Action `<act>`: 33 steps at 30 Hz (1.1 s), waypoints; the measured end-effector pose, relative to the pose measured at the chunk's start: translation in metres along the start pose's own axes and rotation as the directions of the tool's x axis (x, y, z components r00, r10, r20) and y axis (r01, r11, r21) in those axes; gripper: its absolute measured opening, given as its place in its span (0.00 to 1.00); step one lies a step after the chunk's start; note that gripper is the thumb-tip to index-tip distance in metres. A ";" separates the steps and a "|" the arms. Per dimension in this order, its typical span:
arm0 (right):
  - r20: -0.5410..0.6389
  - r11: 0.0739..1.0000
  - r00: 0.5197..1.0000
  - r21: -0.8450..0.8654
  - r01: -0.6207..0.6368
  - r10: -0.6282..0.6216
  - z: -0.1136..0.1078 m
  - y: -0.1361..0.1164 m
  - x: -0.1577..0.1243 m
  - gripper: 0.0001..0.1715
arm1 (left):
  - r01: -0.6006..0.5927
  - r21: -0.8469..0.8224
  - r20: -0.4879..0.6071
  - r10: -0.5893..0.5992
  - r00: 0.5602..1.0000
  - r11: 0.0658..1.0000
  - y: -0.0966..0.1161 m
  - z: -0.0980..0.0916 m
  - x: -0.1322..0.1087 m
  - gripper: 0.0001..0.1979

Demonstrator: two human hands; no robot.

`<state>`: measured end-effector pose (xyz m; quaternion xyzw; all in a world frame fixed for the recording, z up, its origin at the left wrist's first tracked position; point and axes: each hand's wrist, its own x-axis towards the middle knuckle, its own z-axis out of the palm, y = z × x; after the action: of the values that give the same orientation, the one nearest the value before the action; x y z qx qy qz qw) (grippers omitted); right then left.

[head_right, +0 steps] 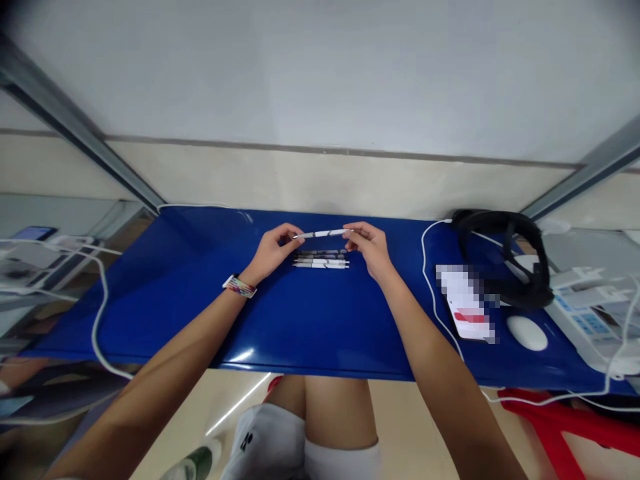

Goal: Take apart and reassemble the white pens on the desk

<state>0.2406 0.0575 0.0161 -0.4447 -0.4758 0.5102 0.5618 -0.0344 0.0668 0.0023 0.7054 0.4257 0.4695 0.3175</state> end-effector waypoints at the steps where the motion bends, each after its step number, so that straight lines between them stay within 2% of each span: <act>1: -0.002 1.000 1.000 0.001 -0.001 0.001 0.000 0.000 0.000 0.20 | 0.000 0.031 -0.001 0.000 1.000 1.000 0.000 0.000 0.000 0.14; 4: 0.003 1.000 1.000 -0.006 -0.004 0.004 0.001 0.000 0.000 0.21 | 0.013 0.075 -0.024 -0.011 1.000 0.997 -0.001 0.000 0.001 0.28; 6: 0.013 1.000 1.000 -0.007 0.001 -0.001 0.001 0.000 -0.001 0.22 | 0.030 0.059 -0.045 -0.027 0.999 0.998 -0.001 0.000 0.001 0.31; 8: 0.018 1.000 1.000 -0.002 0.009 -0.009 0.002 0.000 -0.001 0.23 | 0.051 0.008 -0.052 -0.051 0.997 0.999 0.000 0.000 0.001 0.29; 11: 0.009 1.000 1.000 0.005 0.008 -0.008 0.001 0.001 0.000 0.24 | 0.055 -0.098 -0.041 -0.059 0.997 0.994 0.000 0.002 0.001 0.16; 15: 0.003 1.000 1.000 0.013 0.001 -0.001 0.000 0.003 0.001 0.23 | -0.024 -0.111 -0.057 0.018 0.998 0.994 0.001 0.004 0.000 0.18; 18: 0.005 1.000 1.000 0.003 0.001 -0.001 0.000 0.004 0.001 0.23 | -0.009 -0.093 -0.072 0.002 0.997 0.996 0.003 0.004 -0.001 0.11; 21: 0.008 1.000 1.000 0.005 0.001 -0.001 0.002 0.003 0.000 0.24 | 0.034 -0.056 -0.074 -0.038 0.996 0.998 0.005 0.003 -0.001 0.22; 23: 0.012 1.000 1.000 0.009 0.003 -0.003 0.003 0.002 -0.001 0.24 | 0.033 -0.052 -0.092 -0.038 0.995 0.998 0.004 0.002 -0.001 0.26; 28: -0.006 0.999 1.000 0.037 0.002 -0.001 0.000 0.002 0.000 0.23 | 0.020 -0.156 -0.152 -0.044 0.987 0.988 -0.005 0.005 0.002 0.13; 33: -0.059 0.999 0.998 0.035 -0.006 0.008 -0.005 0.007 0.005 0.24 | 0.042 -0.259 -0.122 -0.075 0.990 0.965 -0.011 0.007 0.002 0.13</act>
<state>0.2450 0.0633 0.0092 -0.4512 -0.4483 0.5069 0.5818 -0.0309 0.0735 -0.0089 0.6133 0.4022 0.5561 0.3910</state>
